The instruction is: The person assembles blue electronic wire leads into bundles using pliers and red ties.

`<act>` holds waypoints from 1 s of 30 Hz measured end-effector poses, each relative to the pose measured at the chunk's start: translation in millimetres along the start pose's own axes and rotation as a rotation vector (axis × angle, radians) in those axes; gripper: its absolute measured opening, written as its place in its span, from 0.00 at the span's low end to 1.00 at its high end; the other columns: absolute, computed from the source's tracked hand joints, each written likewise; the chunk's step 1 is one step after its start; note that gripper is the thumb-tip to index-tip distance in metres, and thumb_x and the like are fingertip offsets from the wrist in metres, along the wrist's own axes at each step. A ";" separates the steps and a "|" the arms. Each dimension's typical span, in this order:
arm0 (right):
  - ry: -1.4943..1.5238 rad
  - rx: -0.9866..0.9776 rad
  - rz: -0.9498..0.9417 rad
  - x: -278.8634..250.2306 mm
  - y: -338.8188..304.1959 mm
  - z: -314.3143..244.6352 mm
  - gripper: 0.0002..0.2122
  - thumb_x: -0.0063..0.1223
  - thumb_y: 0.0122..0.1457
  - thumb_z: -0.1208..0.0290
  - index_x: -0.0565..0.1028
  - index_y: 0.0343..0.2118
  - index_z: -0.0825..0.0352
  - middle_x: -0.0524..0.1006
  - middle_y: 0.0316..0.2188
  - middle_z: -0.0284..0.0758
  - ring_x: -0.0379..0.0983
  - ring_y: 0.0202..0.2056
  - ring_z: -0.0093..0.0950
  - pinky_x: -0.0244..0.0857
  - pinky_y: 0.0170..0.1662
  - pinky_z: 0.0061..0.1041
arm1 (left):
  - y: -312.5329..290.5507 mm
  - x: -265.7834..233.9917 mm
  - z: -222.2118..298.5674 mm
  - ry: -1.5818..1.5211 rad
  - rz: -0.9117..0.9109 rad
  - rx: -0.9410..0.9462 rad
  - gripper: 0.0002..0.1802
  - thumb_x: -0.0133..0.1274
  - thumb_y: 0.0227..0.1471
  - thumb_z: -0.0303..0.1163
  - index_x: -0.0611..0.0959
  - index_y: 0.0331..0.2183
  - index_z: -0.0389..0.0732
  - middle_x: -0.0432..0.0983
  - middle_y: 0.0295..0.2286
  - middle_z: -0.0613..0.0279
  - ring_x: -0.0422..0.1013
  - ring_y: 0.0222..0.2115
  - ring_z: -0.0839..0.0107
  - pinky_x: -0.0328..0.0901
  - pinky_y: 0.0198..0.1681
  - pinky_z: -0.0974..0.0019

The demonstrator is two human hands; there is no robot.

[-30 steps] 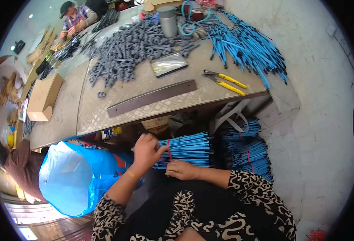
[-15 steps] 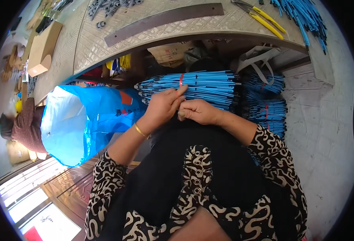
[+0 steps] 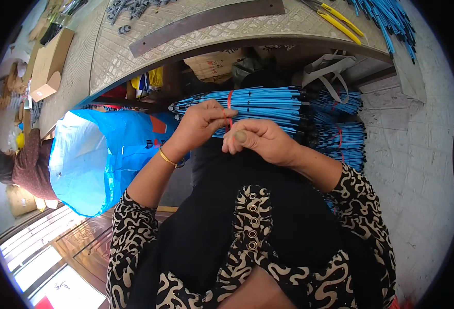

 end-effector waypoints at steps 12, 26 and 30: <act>-0.316 0.061 0.203 -20.0 19.9 -48.6 0.12 0.44 0.60 0.64 0.71 0.29 0.69 0.72 0.30 0.33 0.69 0.34 0.24 0.62 0.42 0.24 | -6.2 -36.4 -9.4 -0.367 -0.343 -0.143 0.07 0.54 0.46 0.28 0.81 0.29 0.35 0.75 0.29 0.60 0.71 0.33 0.70 0.64 0.38 0.68; 0.174 0.144 -0.041 -19.1 43.2 -67.9 0.10 0.47 0.57 0.66 0.71 0.36 0.67 0.74 0.32 0.38 0.69 0.22 0.25 0.62 0.23 0.19 | -38.2 -29.8 0.7 -1.000 -0.096 -0.340 0.11 0.52 0.51 0.32 0.80 0.33 0.34 0.76 0.35 0.57 0.69 0.42 0.69 0.60 0.48 0.68; 0.072 0.131 0.217 -25.4 31.4 -88.7 0.11 0.44 0.59 0.66 0.70 0.36 0.69 0.74 0.28 0.37 0.67 0.17 0.21 0.60 0.18 0.16 | -37.5 -30.9 2.5 -0.991 -0.082 -0.324 0.12 0.52 0.51 0.33 0.80 0.33 0.35 0.76 0.34 0.58 0.69 0.40 0.71 0.60 0.47 0.68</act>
Point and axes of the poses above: each hand's wrist, its own y-axis towards the middle knuckle, its own x-axis out of the palm, z = x × y, the point moved 2 cm from there along y, towards the middle knuckle
